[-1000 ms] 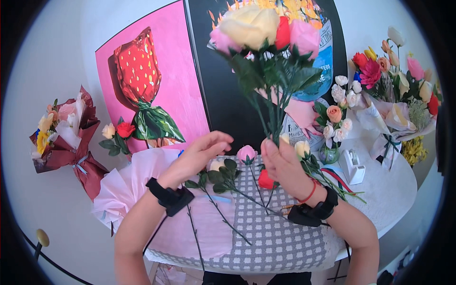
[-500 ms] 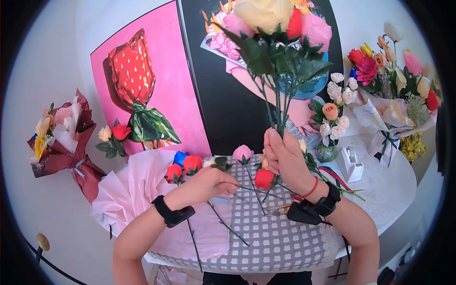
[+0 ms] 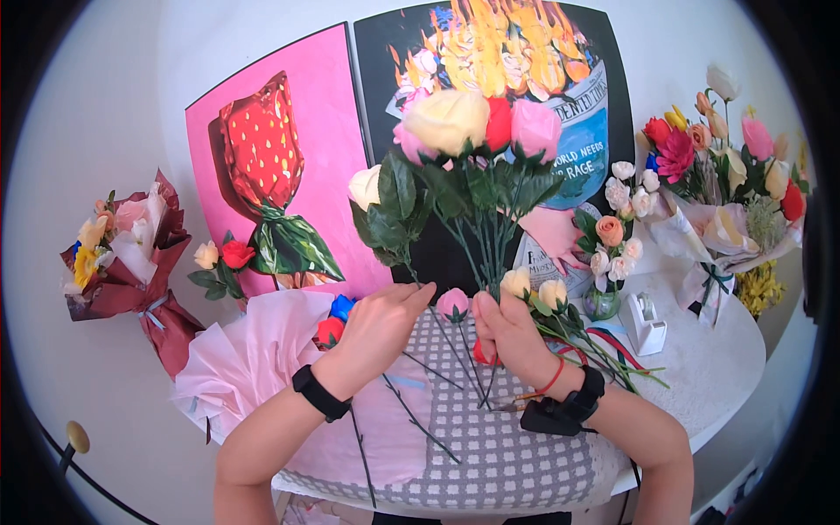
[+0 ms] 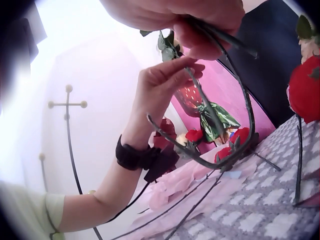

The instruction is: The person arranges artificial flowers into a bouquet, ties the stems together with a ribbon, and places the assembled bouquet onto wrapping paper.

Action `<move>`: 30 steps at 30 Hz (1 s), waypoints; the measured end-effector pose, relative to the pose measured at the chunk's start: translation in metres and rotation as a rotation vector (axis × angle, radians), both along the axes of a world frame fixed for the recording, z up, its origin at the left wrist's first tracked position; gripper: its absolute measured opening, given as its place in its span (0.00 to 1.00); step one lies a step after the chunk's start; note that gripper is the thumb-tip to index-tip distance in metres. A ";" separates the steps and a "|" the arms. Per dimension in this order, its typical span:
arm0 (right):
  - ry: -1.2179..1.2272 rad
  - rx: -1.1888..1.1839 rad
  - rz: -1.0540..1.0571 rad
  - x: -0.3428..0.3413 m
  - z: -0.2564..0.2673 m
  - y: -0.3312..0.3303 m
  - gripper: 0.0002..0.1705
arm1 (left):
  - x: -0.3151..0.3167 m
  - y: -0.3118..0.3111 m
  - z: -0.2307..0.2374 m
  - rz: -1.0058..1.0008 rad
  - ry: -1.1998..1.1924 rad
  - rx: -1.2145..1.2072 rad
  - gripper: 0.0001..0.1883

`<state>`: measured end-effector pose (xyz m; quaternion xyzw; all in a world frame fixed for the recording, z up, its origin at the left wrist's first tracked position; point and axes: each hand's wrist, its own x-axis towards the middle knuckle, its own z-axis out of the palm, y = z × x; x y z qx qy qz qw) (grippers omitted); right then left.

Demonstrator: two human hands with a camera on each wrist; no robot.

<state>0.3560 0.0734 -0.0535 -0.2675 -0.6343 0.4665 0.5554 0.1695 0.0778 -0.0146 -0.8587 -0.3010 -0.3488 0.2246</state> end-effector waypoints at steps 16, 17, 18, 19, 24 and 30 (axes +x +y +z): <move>-0.052 0.120 -0.108 -0.003 -0.014 0.008 0.17 | 0.014 0.004 0.011 0.023 -0.120 -0.087 0.12; -0.052 0.118 -0.105 -0.004 -0.011 0.005 0.17 | 0.016 0.001 0.012 -0.033 -0.193 -0.179 0.11; -0.089 0.049 -0.088 -0.003 -0.009 0.002 0.17 | 0.017 -0.001 0.013 -0.089 -0.266 -0.270 0.10; -0.125 -0.018 -0.072 -0.003 -0.007 0.000 0.17 | 0.018 0.001 0.012 -0.088 -0.266 -0.269 0.10; -0.176 0.180 -0.127 -0.006 -0.011 -0.002 0.16 | 0.019 0.021 -0.001 -0.364 -0.680 -0.647 0.09; -0.372 0.506 -0.245 -0.004 -0.012 -0.002 0.13 | 0.022 0.017 -0.008 -0.489 -0.681 -0.605 0.09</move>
